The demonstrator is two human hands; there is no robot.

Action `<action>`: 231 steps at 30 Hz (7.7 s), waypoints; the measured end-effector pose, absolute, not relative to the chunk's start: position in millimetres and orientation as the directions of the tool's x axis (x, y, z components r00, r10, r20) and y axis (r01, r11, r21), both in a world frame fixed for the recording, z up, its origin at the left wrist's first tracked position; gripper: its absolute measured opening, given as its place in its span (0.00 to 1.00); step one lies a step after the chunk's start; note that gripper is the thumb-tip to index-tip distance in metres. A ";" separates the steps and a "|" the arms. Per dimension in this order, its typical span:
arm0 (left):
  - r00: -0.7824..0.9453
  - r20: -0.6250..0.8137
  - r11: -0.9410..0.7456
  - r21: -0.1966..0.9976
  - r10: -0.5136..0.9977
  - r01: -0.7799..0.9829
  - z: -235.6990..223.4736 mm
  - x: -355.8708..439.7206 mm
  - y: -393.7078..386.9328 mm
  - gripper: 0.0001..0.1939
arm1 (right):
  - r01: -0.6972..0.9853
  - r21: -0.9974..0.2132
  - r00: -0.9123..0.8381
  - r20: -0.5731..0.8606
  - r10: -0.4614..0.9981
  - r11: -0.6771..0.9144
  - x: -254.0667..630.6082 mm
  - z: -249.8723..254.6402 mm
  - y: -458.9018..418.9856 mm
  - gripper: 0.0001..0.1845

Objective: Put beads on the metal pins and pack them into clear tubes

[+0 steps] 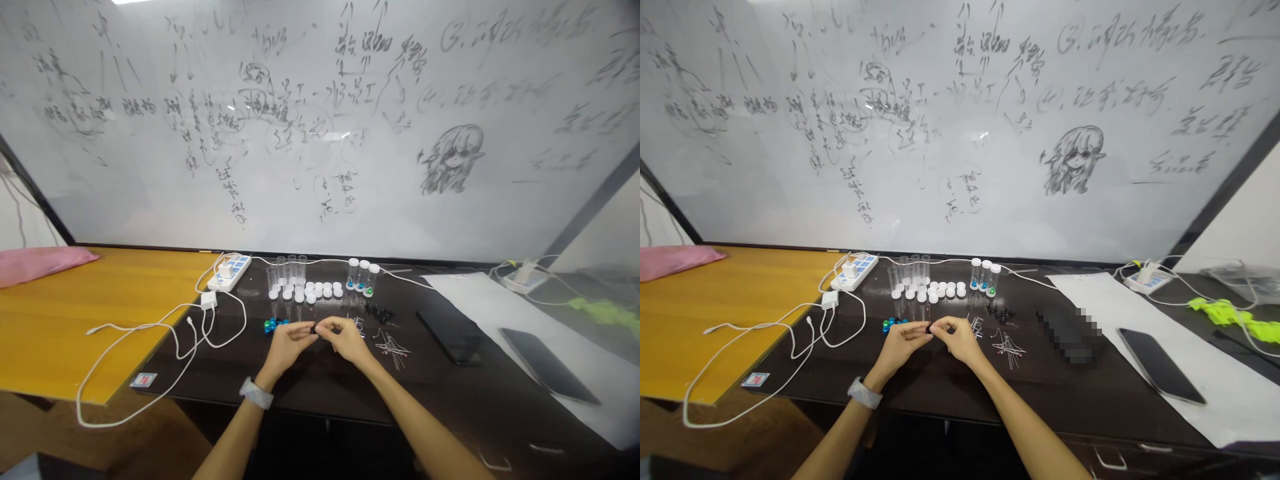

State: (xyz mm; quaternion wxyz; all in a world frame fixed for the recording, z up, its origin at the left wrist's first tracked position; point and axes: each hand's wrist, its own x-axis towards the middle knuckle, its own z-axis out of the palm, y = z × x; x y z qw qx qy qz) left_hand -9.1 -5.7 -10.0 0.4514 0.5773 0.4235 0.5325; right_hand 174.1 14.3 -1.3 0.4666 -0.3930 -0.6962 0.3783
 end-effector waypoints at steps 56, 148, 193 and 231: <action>-0.012 0.277 -0.277 0.961 0.961 -0.026 -9.6 -2.3 -8.2 0.18 | 0.738 -0.095 -0.462 0.650 0.603 0.668 157.2 -0.5 -0.8 0.12; 0.325 -0.005 0.147 0.899 0.946 -0.413 7.4 -6.8 -17.5 0.21 | 0.031 -0.870 -0.178 0.480 0.859 0.493 166.2 -8.6 20.2 0.13; 0.279 -0.028 0.154 0.884 0.960 -0.442 4.8 -7.6 -15.4 0.21 | 0.271 -0.697 -0.269 0.607 0.748 0.664 178.4 -0.1 20.6 0.13; 0.263 0.000 0.119 0.893 0.965 -0.434 2.4 -8.1 -14.4 0.19 | 0.253 -0.665 -0.334 0.622 0.709 0.703 172.3 4.1 15.0 0.11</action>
